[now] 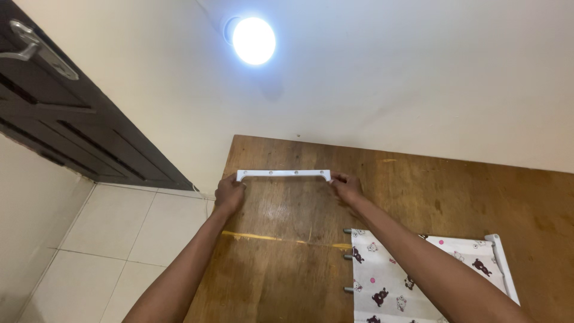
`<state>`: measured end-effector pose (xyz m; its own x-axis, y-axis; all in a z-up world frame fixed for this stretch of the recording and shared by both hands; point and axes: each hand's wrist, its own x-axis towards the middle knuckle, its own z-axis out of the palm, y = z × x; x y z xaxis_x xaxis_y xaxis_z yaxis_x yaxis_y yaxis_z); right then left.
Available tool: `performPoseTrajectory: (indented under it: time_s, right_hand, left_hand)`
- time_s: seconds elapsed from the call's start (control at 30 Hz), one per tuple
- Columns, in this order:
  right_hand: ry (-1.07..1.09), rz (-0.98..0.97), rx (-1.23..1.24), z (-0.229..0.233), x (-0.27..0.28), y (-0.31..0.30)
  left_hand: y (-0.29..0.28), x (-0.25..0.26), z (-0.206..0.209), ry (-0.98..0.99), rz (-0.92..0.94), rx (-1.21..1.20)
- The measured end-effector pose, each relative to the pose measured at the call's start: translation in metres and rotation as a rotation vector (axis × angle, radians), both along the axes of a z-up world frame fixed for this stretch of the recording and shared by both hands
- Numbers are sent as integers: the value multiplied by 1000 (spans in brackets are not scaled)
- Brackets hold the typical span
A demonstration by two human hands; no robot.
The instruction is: The person disassembles a small multi-tiered fabric shelf unit. They remove the top shelf, then detach the fabric panels and metal rods from the frame, placing the components on a wooden table. The person continues to remove additional fabric panels and rods from the remaining structure.
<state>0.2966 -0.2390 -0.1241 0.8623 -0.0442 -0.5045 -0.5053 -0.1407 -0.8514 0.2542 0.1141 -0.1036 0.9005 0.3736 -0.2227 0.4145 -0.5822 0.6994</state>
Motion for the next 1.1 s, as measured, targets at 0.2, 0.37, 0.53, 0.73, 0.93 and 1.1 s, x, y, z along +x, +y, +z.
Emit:
performPoseTrajectory:
  time_s: [0.2,0.37,0.53,0.73,0.93,1.1]
  right_hand:
    - [-40,-9,69,-38,13,10]
    - [-118,24,-39,-52,9,13]
    - [-225,-28,-248,-45,-2,11]
    - [-525,-58,-353,-22,-89,-51]
    - [-485,-236,-528,6,-228,-192]
    - [-517,-368,-862,4,-311,-298]
  left_hand:
    - [-14,15,-27,93,7,203]
    - [-13,16,-52,48,-15,256]
    - [-13,13,-44,60,-3,223]
    - [-41,-37,-20,-210,49,159]
    - [-145,-152,-14,-199,-32,-160]
    - [-241,-225,-20,-139,-252,-286]
